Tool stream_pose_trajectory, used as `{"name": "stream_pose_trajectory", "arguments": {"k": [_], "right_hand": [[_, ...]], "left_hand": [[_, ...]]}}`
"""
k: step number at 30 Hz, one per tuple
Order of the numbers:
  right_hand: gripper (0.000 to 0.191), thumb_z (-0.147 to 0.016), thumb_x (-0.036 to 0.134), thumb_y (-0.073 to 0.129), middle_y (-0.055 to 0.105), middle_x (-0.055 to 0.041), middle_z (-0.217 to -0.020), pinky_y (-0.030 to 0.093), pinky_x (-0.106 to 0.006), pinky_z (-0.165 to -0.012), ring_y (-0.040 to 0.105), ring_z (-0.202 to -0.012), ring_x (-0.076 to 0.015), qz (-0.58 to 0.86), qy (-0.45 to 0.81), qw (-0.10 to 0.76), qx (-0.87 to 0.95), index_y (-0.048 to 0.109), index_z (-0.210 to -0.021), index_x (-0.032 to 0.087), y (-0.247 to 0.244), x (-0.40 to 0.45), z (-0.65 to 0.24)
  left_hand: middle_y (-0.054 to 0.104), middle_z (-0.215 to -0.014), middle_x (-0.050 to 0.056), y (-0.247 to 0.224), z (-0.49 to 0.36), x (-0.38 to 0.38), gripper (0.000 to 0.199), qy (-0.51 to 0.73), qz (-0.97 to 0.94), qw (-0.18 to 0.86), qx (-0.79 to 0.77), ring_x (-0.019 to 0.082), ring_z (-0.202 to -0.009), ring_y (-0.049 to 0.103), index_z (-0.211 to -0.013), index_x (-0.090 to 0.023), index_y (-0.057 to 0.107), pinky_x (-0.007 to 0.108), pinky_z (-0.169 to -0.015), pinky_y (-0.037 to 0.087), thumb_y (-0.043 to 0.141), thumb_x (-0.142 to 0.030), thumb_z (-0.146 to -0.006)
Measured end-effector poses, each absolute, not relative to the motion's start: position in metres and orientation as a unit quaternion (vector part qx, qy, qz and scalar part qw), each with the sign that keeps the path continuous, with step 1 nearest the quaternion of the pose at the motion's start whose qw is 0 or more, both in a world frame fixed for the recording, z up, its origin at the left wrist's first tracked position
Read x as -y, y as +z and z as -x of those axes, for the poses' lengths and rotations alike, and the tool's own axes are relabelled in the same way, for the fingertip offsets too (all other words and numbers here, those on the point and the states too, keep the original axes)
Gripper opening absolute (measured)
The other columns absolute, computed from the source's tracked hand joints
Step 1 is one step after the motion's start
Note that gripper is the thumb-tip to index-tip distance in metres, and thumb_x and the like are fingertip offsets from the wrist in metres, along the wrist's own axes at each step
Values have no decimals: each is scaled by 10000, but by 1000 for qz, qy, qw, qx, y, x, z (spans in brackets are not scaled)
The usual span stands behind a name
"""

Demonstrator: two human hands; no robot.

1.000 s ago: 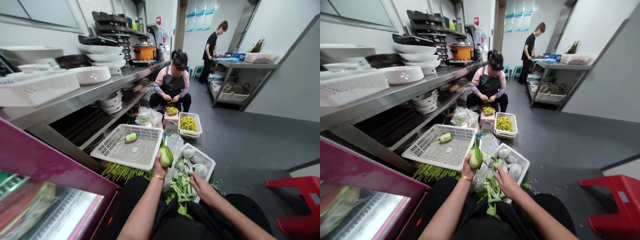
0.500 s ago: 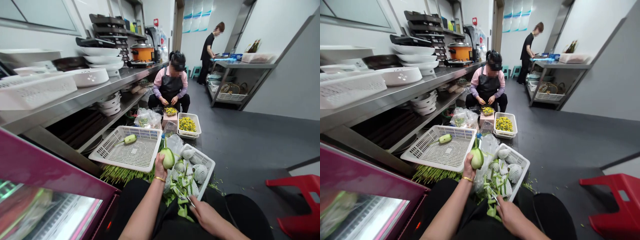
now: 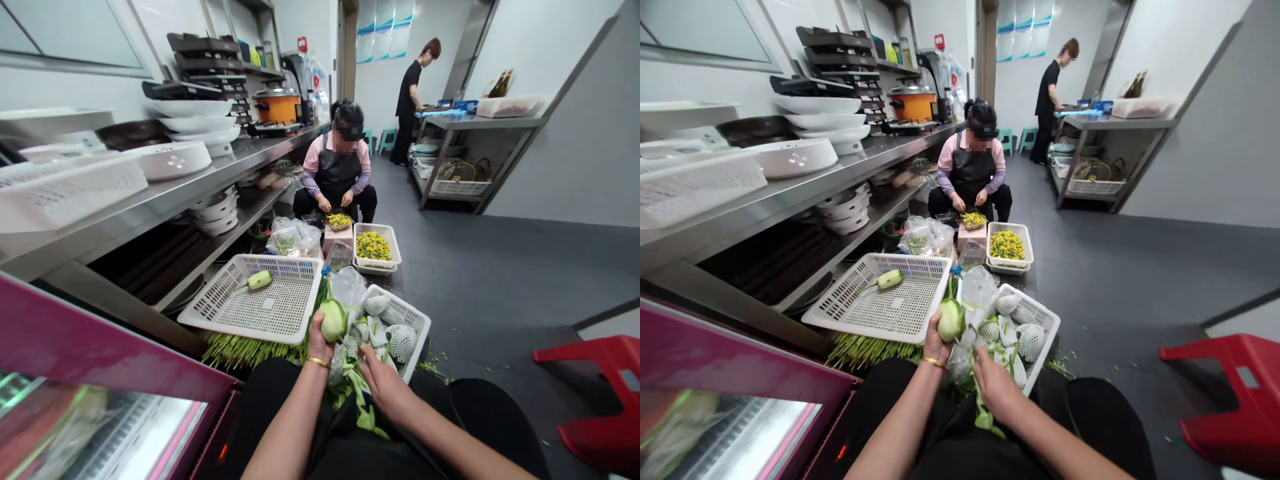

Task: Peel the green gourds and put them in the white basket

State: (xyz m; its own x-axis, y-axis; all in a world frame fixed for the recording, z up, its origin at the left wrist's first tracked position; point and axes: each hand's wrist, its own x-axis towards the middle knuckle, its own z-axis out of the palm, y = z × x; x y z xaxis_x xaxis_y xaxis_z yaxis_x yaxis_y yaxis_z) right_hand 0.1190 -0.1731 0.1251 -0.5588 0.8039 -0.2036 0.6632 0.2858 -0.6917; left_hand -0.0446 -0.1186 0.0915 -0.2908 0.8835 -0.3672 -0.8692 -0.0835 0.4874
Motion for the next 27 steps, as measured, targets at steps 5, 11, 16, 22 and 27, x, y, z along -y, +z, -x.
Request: {"name": "stream_pose_trajectory", "arguments": {"k": [5,11,16,22,27], "right_hand": [[300,-890,352,289,676,-98,-905,453,-299,-757,638,-849,-216,432,442,55,784,496,-1037,193,107,190,-173],[301,-917,334,274,658,-94,-926,420,-314,-752,619,-880,-230,461,321,101,821,463,-1098,185,179,116,-142],[249,-918,253,320,670,-100,-883,393,-278,-701,627,-836,-218,489,304,89,813,468,-1095,159,177,109,-94],[281,-901,258,335,685,-98,-849,392,-272,-646,649,-795,-223,471,339,-27,814,478,-1130,181,106,187,-138],[292,-907,287,309,676,-112,-867,411,-281,-696,642,-809,-221,467,365,-24,805,486,-1106,169,120,177,-179]], "left_hand": [[650,-849,80,95,50,117,455,718,31,647,-256,250,-803,631,-984,-174,608,405,-684,514,619,-492,-660],[635,-697,52,83,39,120,407,634,25,674,-378,196,-591,604,-876,-146,597,343,-530,492,647,-485,-657],[645,-712,47,79,37,120,391,693,-82,615,-368,170,-574,609,-885,-143,597,288,-524,490,679,-419,-621],[638,-699,35,81,42,112,424,710,-11,586,-390,165,-560,609,-898,-139,596,278,-494,488,683,-433,-606],[653,-743,57,90,43,111,464,688,52,643,-332,215,-636,642,-922,-144,589,331,-529,512,636,-510,-640]]}}
